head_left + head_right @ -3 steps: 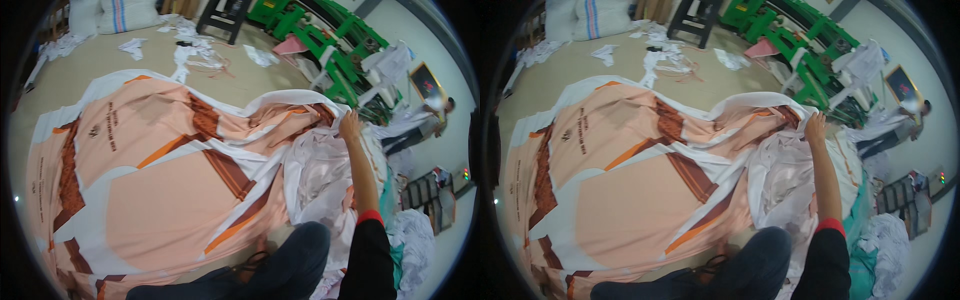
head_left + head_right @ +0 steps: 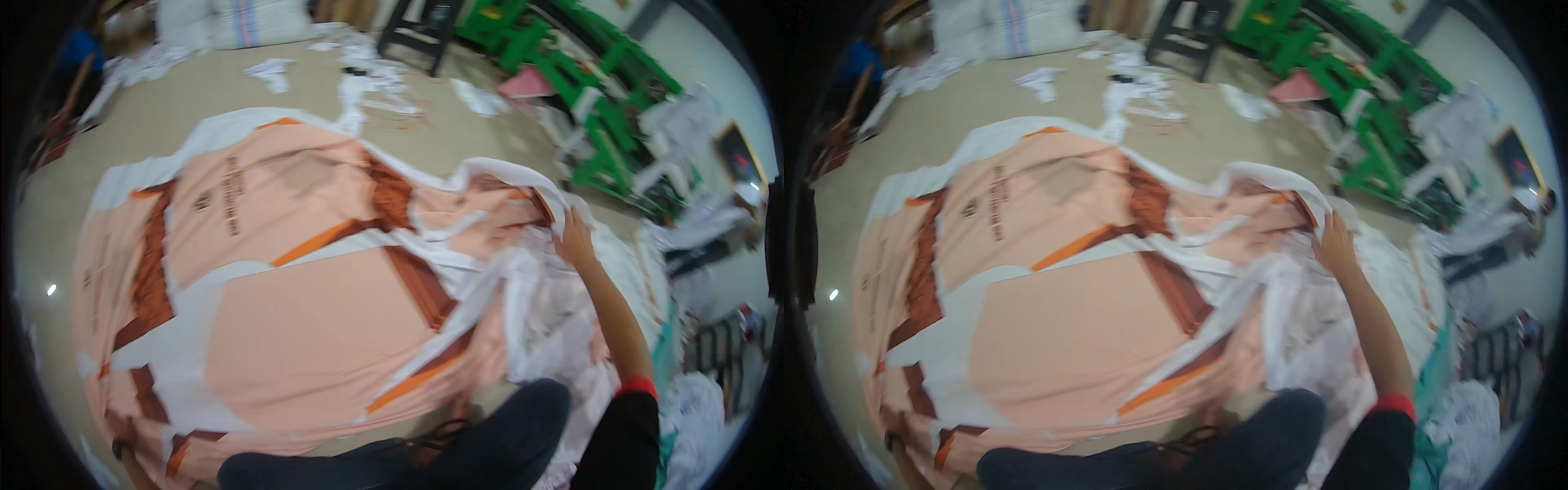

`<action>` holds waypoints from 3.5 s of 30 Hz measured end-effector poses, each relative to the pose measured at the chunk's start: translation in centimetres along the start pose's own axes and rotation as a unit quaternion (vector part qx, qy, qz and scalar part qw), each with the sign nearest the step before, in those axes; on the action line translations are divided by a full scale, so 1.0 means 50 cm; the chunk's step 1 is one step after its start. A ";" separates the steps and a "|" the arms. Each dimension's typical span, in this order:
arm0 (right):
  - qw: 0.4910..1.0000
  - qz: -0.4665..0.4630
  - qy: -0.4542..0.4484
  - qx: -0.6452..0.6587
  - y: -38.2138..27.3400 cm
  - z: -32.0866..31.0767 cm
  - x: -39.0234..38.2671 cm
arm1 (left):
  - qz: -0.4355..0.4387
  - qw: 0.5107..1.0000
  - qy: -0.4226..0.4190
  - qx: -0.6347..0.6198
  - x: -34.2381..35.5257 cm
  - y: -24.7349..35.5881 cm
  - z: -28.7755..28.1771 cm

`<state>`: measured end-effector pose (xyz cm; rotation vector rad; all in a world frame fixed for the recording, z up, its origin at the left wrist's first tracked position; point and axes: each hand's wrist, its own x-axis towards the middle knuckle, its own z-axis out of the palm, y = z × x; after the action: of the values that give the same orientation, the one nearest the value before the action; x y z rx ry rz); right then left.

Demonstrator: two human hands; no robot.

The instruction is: The person sits on the floor and uses shears to cut a large piece of peach-colored fabric with printed patterns. They repeatedly cut along marked lines, separate the cut pieces, and reposition the fabric to continue cutting.

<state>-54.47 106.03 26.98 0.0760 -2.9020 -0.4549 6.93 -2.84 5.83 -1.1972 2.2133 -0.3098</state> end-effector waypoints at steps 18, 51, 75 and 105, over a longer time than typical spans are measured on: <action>0.965 -0.182 -0.121 0.146 -0.386 0.160 -0.036 | 0.513 0.811 0.176 -0.221 -0.147 0.543 -0.432; 0.915 -0.280 0.201 0.212 -0.797 0.047 0.150 | 0.315 0.800 0.457 -0.225 -0.004 0.799 -0.586; 0.841 -0.338 -0.325 0.271 -0.262 -0.024 -0.003 | 0.162 0.959 0.171 0.156 -0.044 0.029 -0.480; 0.583 -0.588 -0.520 0.210 -0.541 -0.154 -0.476 | 0.438 0.883 0.044 -0.163 -0.297 0.742 -0.426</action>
<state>-29.08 79.94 21.28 2.7437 -3.3059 0.2216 -25.00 28.78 11.39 -0.2139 2.6917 0.4020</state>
